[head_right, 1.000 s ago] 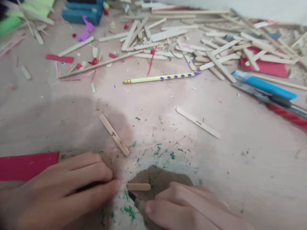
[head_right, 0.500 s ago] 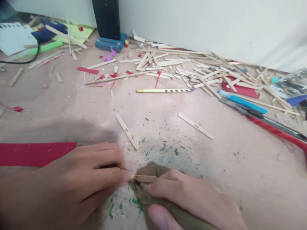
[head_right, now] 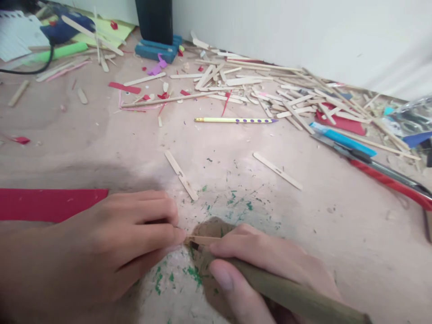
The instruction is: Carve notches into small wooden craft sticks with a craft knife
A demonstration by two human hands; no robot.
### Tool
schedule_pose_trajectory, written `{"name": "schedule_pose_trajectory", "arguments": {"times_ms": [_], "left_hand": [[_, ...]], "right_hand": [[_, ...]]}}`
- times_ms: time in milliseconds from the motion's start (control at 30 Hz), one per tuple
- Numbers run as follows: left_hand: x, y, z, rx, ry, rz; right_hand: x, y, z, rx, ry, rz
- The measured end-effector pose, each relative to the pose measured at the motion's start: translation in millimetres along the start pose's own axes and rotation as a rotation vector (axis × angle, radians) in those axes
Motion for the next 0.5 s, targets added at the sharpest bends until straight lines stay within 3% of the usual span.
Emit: {"name": "schedule_pose_trajectory", "arguments": {"times_ms": [233, 400, 500], "left_hand": [[0, 0.2, 2, 0.014, -0.009, 0.041], [-1, 3.7, -2, 0.031, -0.017, 0.034], [-1, 4.4, -4, 0.040, -0.014, 0.026]], "right_hand": [[1, 6, -2, -0.014, 0.198, 0.213], [18, -1, -13, -0.211, 0.376, 0.461], [29, -5, -15, -0.202, 0.404, 0.485]]}}
Point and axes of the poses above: each hand's wrist, its own z-axis towards the middle knuckle, its own y-axis out of the palm, x = y × z, the point moved 3 cm from there along z, towards the middle knuckle, and after that the axes turned 5 degrees about y, right-handed, at the moved point
